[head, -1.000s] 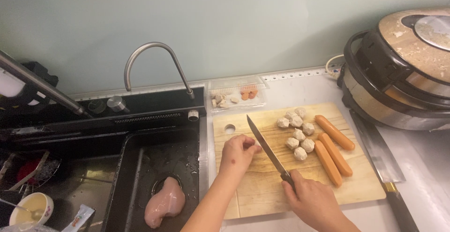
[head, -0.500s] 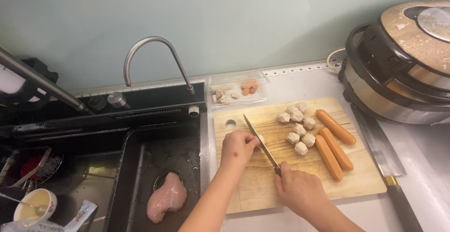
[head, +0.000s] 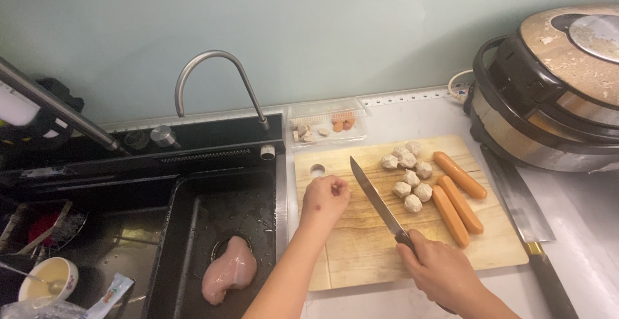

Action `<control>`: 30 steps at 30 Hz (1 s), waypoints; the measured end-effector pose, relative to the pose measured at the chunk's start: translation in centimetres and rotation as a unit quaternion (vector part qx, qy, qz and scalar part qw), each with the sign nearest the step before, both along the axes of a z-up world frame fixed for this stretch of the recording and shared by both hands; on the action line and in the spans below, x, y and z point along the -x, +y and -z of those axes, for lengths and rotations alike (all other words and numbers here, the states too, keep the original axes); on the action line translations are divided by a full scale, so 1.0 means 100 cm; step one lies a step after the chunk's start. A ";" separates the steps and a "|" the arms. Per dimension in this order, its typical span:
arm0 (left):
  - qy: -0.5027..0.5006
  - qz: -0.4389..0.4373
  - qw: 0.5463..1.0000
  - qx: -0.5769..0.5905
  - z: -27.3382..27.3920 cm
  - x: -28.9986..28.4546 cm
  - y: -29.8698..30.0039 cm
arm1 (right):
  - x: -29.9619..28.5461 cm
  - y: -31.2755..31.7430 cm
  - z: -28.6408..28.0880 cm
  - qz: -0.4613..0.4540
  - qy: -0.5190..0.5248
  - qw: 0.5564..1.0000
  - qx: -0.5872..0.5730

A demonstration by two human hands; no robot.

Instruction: Chopping meatballs and sausages on a wooden cutting board in a kitchen.

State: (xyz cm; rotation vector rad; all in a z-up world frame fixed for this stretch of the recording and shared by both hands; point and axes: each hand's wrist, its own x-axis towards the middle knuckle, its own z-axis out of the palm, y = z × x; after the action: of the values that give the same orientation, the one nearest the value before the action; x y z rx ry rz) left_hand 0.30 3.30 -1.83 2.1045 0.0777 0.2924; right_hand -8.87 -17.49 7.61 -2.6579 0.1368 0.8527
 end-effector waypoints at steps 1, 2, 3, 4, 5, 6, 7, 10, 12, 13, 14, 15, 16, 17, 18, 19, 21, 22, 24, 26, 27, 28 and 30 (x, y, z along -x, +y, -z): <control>-0.001 0.000 1.000 -0.001 -0.005 0.002 0.004 | 0.000 0.004 -0.002 0.000 -0.001 1.000 -0.001; 0.050 -0.002 0.998 0.022 -0.009 0.003 0.008 | -0.001 0.008 -0.004 -0.003 -0.014 1.000 -0.005; 0.101 -0.004 0.994 0.045 -0.013 0.005 0.013 | -0.001 0.012 -0.006 -0.007 -0.026 1.000 -0.009; 0.102 -0.005 0.994 0.046 -0.015 0.006 0.014 | -0.002 0.011 0.003 -0.008 -0.025 1.000 -0.009; 0.146 -0.014 0.983 0.113 -0.017 0.007 0.017 | -0.002 0.010 0.011 -0.040 -0.059 0.997 0.001; 0.188 -0.025 0.965 0.179 -0.018 0.008 0.020 | -0.003 0.010 0.021 -0.072 -0.092 0.993 0.011; 0.189 -0.027 0.965 0.179 -0.018 0.008 0.023 | -0.003 0.011 0.031 -0.074 -0.091 0.993 0.009; 0.187 -0.027 0.955 0.227 -0.020 0.008 0.025 | -0.003 0.012 0.051 -0.110 -0.183 0.977 0.008; 0.216 -0.027 0.953 0.212 -0.026 0.009 0.023 | -0.002 0.017 0.051 -0.121 -0.161 0.979 0.032; 0.218 -0.026 0.952 0.213 -0.025 0.009 0.022 | -0.002 0.018 0.048 -0.120 -0.159 0.979 0.032; 0.214 -0.021 0.959 0.185 -0.024 0.009 0.023 | -0.001 0.021 0.046 -0.118 -0.146 0.981 0.039; 0.211 -0.016 0.965 0.158 -0.023 0.009 0.023 | 0.000 0.023 0.043 -0.116 -0.132 0.983 0.045; 0.211 -0.016 0.965 0.157 -0.024 0.009 0.022 | 0.001 0.024 0.045 -0.116 -0.131 0.983 0.045; 0.207 -0.018 0.967 0.146 -0.024 0.010 0.022 | 0.001 0.024 0.046 -0.124 -0.140 0.982 0.038; 0.202 -0.020 0.970 0.136 -0.024 0.010 0.021 | 0.002 0.024 0.047 -0.132 -0.150 0.979 0.031; 0.202 -0.020 0.970 0.136 -0.021 0.009 0.021 | 0.001 0.025 0.048 -0.131 -0.149 0.980 0.032; 0.198 -0.026 0.974 0.105 -0.014 0.007 0.022 | 0.000 0.028 0.050 -0.139 -0.173 0.975 0.016; 0.199 -0.026 0.974 0.106 -0.012 0.006 0.021 | -0.005 0.030 0.051 -0.139 -0.172 0.975 0.016; 0.177 -0.015 0.981 0.084 -0.008 0.006 0.021 | -0.014 0.034 0.052 -0.138 -0.173 0.975 -0.004; 0.168 -0.017 0.984 0.063 -0.016 0.011 0.018 | -0.017 0.036 0.051 -0.139 -0.179 0.974 -0.011; 0.158 -0.019 0.986 0.042 -0.021 0.013 0.017 | -0.019 0.038 0.050 -0.139 -0.187 0.972 -0.018; 0.158 -0.019 0.986 0.042 -0.019 0.014 0.017 | -0.017 0.034 0.047 -0.140 -0.188 0.972 -0.018; 0.101 -0.029 0.994 -0.043 -0.016 0.018 0.016 | -0.012 0.026 0.043 -0.148 -0.136 0.980 0.006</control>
State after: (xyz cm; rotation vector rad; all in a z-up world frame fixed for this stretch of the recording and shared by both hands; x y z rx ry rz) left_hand -1.46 4.88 -0.20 2.2146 0.2491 0.1179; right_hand -7.68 -14.87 3.27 -2.8163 -0.3302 0.5613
